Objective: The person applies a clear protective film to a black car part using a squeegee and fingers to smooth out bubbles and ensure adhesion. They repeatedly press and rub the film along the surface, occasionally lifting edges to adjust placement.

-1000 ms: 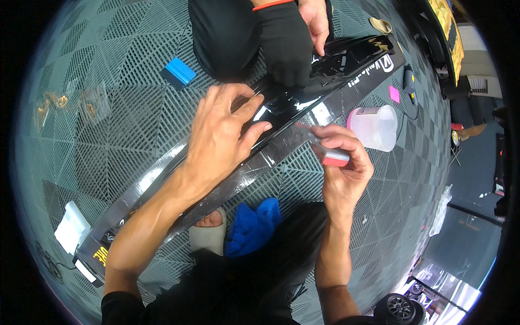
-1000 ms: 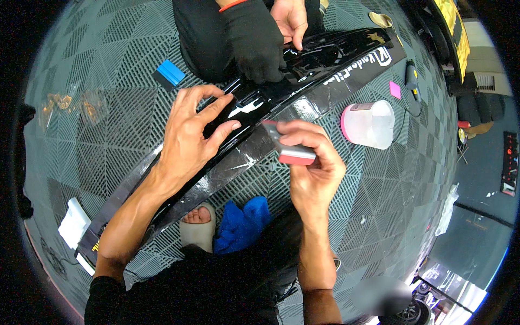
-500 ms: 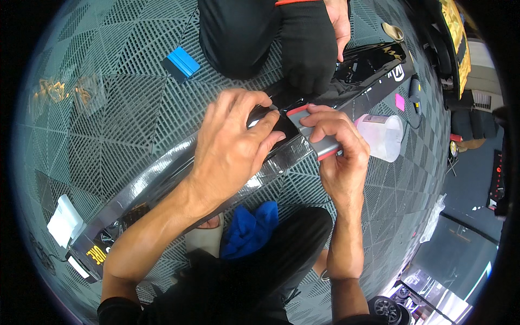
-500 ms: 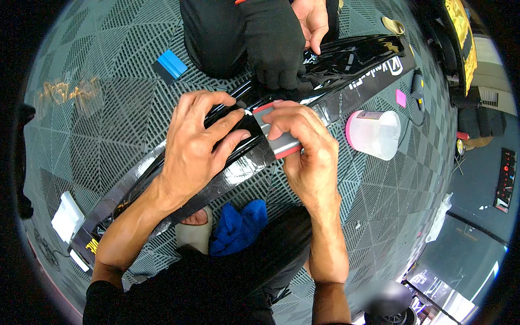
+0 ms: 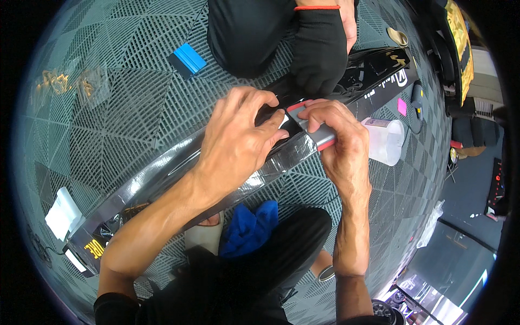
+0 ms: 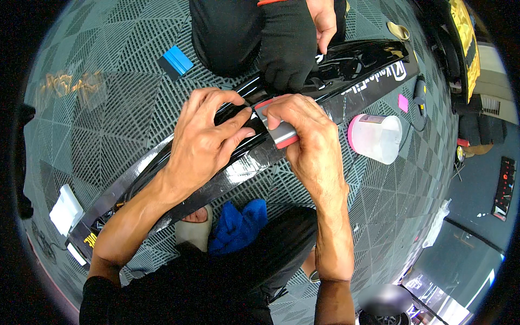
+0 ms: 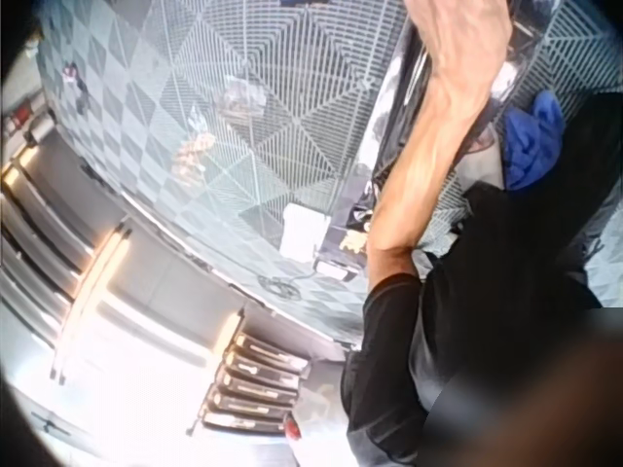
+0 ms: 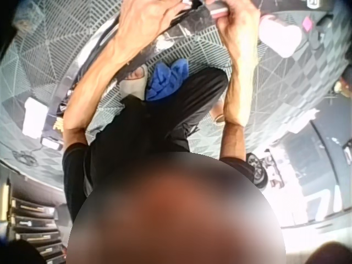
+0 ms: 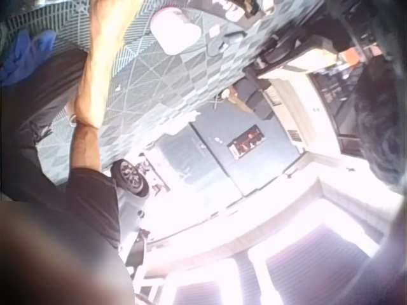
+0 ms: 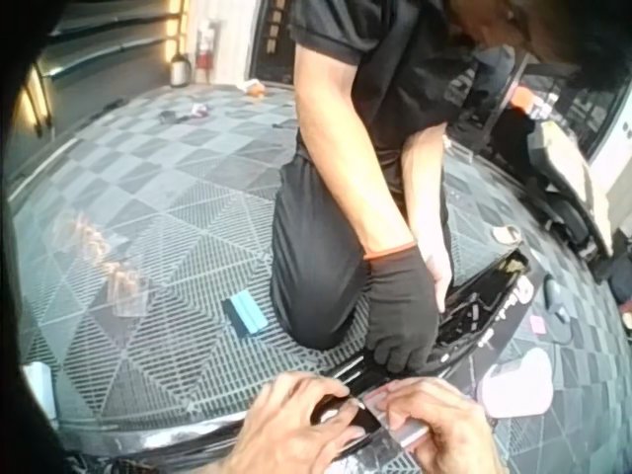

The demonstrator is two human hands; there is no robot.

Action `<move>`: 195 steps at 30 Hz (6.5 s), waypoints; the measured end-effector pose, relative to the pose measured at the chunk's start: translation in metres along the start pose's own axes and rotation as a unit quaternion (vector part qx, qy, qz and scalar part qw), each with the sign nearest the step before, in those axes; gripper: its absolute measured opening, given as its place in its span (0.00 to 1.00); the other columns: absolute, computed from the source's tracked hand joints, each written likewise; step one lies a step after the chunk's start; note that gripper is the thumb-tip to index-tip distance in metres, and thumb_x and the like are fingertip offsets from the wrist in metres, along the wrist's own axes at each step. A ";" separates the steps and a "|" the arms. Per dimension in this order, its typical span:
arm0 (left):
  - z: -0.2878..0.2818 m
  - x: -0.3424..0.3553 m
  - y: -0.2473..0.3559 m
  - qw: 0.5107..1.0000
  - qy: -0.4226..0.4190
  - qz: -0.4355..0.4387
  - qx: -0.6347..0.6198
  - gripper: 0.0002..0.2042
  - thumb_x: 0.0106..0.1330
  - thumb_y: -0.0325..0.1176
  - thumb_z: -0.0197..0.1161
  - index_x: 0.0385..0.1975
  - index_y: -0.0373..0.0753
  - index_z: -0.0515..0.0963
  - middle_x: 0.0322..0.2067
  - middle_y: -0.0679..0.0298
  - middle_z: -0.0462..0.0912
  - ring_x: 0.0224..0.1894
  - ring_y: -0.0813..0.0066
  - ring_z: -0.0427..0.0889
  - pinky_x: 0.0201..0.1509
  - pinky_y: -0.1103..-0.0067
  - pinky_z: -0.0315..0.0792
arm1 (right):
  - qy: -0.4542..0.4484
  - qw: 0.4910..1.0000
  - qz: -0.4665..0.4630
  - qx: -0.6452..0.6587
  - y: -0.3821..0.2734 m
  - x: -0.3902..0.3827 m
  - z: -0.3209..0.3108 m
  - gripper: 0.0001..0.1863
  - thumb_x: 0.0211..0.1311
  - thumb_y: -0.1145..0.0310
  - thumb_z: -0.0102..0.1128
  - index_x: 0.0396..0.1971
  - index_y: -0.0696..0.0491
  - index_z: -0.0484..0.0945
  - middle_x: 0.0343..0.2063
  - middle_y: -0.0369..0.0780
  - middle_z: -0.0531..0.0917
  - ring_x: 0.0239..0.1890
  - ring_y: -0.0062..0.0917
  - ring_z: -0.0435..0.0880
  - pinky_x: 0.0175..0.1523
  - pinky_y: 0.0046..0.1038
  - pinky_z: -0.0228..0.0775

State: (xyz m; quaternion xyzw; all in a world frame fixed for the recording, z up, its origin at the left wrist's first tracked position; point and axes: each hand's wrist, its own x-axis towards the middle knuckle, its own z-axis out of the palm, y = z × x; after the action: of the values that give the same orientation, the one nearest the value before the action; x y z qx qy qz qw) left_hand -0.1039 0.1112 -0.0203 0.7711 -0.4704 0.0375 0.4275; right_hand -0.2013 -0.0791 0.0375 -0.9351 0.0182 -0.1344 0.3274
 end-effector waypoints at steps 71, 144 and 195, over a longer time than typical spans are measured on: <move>-0.002 -0.001 0.010 0.998 0.006 0.043 0.044 0.16 0.61 0.35 0.77 0.48 0.36 0.91 0.50 0.60 0.80 0.56 0.57 0.77 0.59 0.62 0.75 | 0.072 0.995 0.041 0.050 0.006 0.006 -0.001 0.17 0.60 0.91 0.64 0.46 0.57 0.83 0.36 0.43 0.89 0.42 0.35 0.93 0.48 0.33 0.82; -0.008 0.007 0.020 0.997 -0.064 -0.049 0.019 0.23 0.65 0.35 0.77 0.61 0.41 0.87 0.63 0.55 0.75 0.65 0.52 0.71 0.70 0.58 0.67 | 0.136 0.989 -0.048 0.046 0.024 -0.019 0.017 0.14 0.55 0.88 0.69 0.38 0.57 0.79 0.41 0.43 0.94 0.48 0.35 0.92 0.60 0.34 0.80; -0.010 0.037 -0.006 0.980 -0.149 0.101 0.089 0.22 0.76 0.46 0.67 0.64 0.43 0.86 0.63 0.54 0.73 0.68 0.50 0.67 0.74 0.56 0.62 | 0.450 0.775 0.262 0.358 -0.001 -0.065 0.044 0.30 0.72 0.74 0.74 0.67 0.57 0.67 0.47 0.41 0.87 0.36 0.15 0.81 0.33 0.18 0.70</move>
State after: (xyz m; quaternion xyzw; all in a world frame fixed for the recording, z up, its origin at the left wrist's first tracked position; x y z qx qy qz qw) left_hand -0.0753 0.0938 -0.0013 0.7514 -0.5989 0.0070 0.2767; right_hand -0.2524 -0.0437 -0.0101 -0.5419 0.3584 -0.4458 0.6158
